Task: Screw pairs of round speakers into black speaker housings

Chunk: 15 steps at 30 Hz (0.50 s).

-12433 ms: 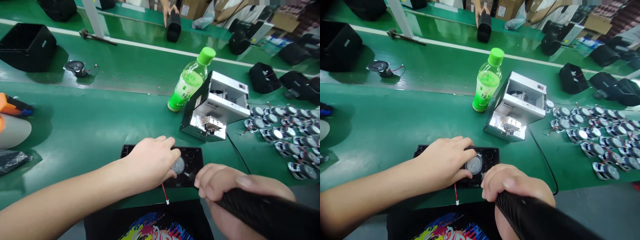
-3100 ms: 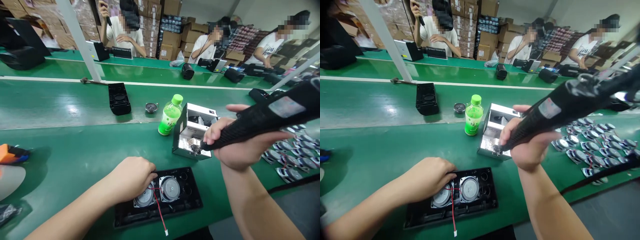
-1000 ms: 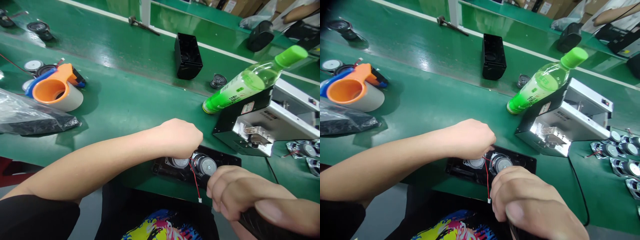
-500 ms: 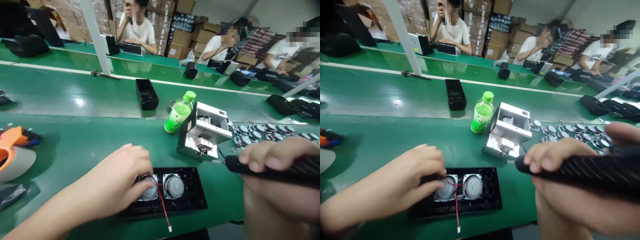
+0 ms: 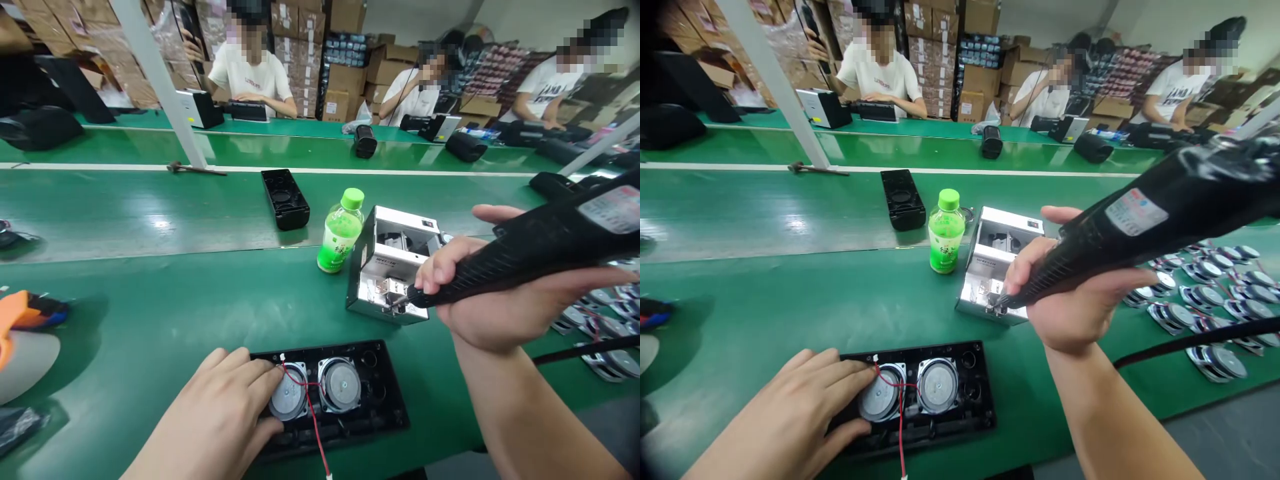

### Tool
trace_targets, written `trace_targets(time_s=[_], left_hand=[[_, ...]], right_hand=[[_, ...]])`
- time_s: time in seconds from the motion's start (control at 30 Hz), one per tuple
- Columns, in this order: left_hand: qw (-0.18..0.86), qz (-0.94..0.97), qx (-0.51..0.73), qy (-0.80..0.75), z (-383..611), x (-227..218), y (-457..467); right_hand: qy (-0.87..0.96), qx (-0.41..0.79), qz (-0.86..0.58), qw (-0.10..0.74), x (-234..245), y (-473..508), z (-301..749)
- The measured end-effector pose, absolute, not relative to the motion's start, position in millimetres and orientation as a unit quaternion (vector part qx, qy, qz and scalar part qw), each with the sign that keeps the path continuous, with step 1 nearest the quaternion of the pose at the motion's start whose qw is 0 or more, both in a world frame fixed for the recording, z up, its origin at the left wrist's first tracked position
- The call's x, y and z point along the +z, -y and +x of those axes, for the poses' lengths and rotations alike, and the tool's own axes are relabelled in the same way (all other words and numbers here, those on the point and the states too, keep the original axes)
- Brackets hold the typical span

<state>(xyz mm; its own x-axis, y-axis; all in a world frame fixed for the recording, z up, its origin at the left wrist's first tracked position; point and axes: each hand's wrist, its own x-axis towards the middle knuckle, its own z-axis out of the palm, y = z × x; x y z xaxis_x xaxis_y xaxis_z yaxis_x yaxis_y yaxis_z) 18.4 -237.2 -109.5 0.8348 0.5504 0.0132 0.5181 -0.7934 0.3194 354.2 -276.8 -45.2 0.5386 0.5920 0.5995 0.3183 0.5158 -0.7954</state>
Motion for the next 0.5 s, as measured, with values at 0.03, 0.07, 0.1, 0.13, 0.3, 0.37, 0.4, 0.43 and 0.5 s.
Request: trace_targets(time_s=[0.03,0.07,0.1,0.13,0.3,0.37,0.4,0.43,0.5], left_hand=[[0.155,0.944,0.048,-0.287,21.2,-107.3,237.0],[0.156,0.943,0.044,-0.292,23.3,-105.7,236.8],[0.16,0.942,0.041,-0.293,24.9,-104.8,236.8],[0.166,0.941,0.038,-0.293,25.8,-104.5,236.8],[0.194,0.94,0.052,-0.277,25.6,-106.0,236.6],[0.2,0.941,0.062,-0.267,25.3,-106.3,235.9],[0.201,0.941,0.064,-0.264,25.2,-106.4,235.5],[0.201,0.942,0.066,-0.261,25.2,-106.4,235.1],[0.199,0.943,0.064,-0.258,25.2,-106.8,234.2]], right_hand=[[0.473,0.089,-0.491,0.727,-44.5,276.5,354.6],[0.472,0.084,-0.498,0.723,-43.7,275.8,354.8],[0.469,0.078,-0.506,0.72,-43.1,274.9,354.8],[0.464,0.072,-0.512,0.719,-42.7,273.8,354.5],[0.462,0.054,-0.516,0.72,-43.2,266.8,350.1],[0.477,0.04,-0.516,0.71,-44.3,264.7,347.0],[0.481,0.027,-0.52,0.705,-45.1,263.9,345.7],[0.483,0.013,-0.528,0.698,-46.1,263.2,344.8],[0.482,-0.013,-0.528,0.698,-48.2,261.8,344.9]])
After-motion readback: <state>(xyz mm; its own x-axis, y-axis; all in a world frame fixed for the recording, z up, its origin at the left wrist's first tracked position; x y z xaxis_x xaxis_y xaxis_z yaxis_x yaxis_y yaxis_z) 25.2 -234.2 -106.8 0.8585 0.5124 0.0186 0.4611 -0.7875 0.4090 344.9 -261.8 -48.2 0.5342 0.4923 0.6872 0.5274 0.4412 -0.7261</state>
